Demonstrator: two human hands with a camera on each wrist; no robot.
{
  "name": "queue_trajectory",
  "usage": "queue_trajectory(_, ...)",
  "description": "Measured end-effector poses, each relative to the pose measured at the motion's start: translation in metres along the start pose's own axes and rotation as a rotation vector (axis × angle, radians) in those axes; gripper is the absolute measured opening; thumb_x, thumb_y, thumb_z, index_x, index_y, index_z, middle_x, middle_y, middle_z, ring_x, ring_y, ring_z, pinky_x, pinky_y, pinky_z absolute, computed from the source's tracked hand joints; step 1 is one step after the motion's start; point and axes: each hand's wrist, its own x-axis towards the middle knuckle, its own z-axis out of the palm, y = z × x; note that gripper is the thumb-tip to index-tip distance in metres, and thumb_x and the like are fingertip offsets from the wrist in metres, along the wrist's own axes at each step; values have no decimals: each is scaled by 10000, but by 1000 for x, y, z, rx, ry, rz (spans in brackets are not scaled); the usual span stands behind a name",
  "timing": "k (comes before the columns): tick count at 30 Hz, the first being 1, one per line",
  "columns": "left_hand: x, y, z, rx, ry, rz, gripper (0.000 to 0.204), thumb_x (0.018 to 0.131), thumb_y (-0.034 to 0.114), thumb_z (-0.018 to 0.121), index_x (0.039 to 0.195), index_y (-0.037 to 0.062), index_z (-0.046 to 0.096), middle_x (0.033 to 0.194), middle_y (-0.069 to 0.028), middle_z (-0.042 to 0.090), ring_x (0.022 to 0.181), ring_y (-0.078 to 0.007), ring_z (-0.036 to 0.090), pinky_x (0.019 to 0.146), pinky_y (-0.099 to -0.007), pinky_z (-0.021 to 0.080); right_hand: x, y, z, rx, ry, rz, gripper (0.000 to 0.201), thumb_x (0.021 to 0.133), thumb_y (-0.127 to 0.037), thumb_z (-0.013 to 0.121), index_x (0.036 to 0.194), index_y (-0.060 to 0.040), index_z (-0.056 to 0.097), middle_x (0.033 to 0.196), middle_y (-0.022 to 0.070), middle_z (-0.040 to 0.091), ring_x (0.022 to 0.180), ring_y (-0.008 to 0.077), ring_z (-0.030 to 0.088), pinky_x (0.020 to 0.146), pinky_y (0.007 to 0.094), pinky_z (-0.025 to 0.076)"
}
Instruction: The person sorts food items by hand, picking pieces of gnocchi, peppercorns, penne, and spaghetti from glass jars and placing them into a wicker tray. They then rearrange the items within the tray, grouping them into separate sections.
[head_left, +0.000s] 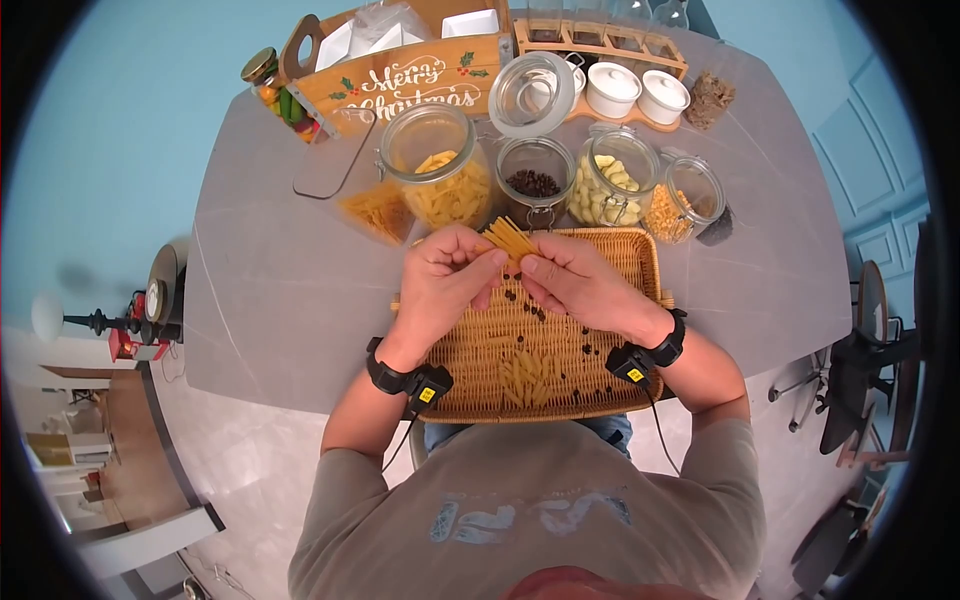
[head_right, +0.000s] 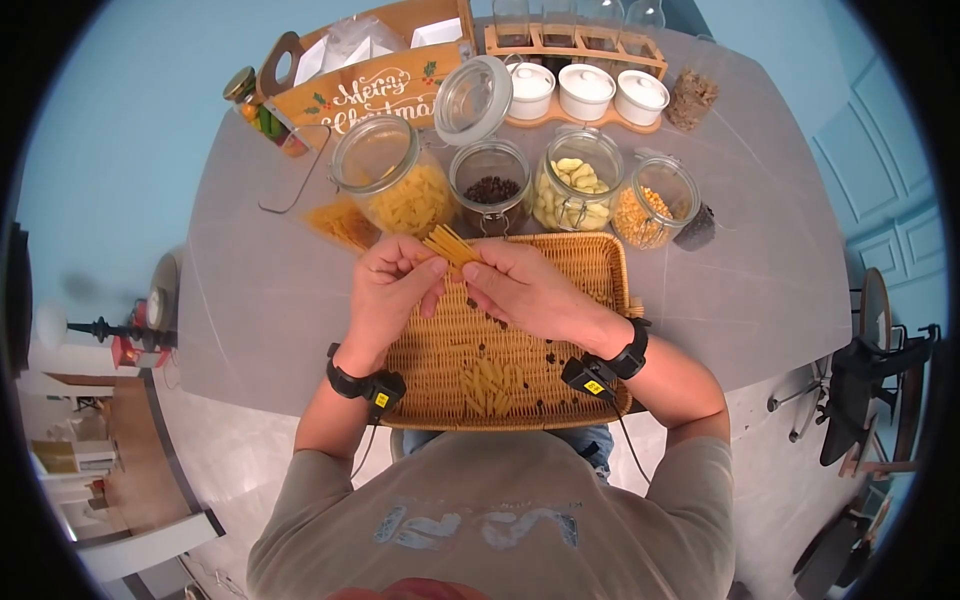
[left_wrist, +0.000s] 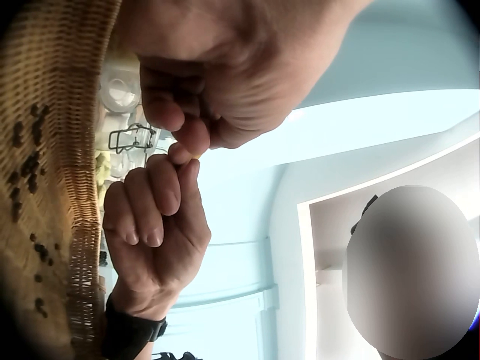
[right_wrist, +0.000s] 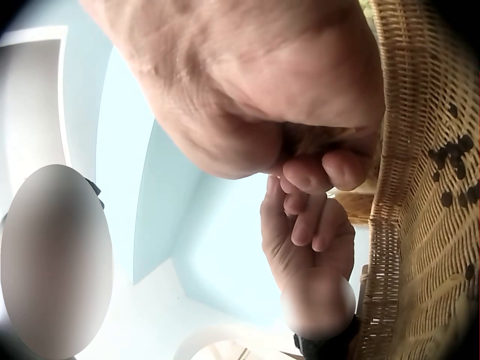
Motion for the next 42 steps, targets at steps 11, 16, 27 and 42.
queue_trajectory(11, 0, 0, 2, 27, 6, 19, 64, 1014, 33, 734, 1015, 20, 671, 802, -22, 735, 579, -38, 610, 507, -201, 462, -1, 1, -1, 19, -20, 44, 225, 1157, -204, 519, 1049, -36, 621, 782, -25, 550, 672, 64, 503, 596, 250, 433)
queue_trajectory(16, -1, -1, -1, 50, 13, 3, 75, 1020, 45, 730, 997, 24, 661, 793, -30, 734, 575, -40, 613, 500, -205, 463, 0, 2, 0, 4, -31, 43, 227, 1154, -202, 528, 1010, -42, 603, 786, -26, 552, 682, 62, 508, 604, 250, 434)
queue_trajectory(27, 0, -4, -2, 52, 23, 39, 62, 998, -32, 666, 987, 25, 643, 751, 0, 655, 592, -38, 577, 526, -211, 465, 0, 6, 2, 4, 1, 32, 206, 1150, -190, 528, 1022, -48, 603, 803, -33, 549, 700, 53, 501, 618, 247, 433)
queue_trajectory(42, -1, 0, 0, -191, -138, 60, 201, 1014, -36, 689, 1205, 11, 649, 951, -52, 727, 753, -89, 696, 660, -246, 568, 1, 14, 0, 74, 60, -13, 201, 1153, -209, 550, 1100, -39, 644, 798, -46, 545, 725, 50, 490, 634, 238, 421)
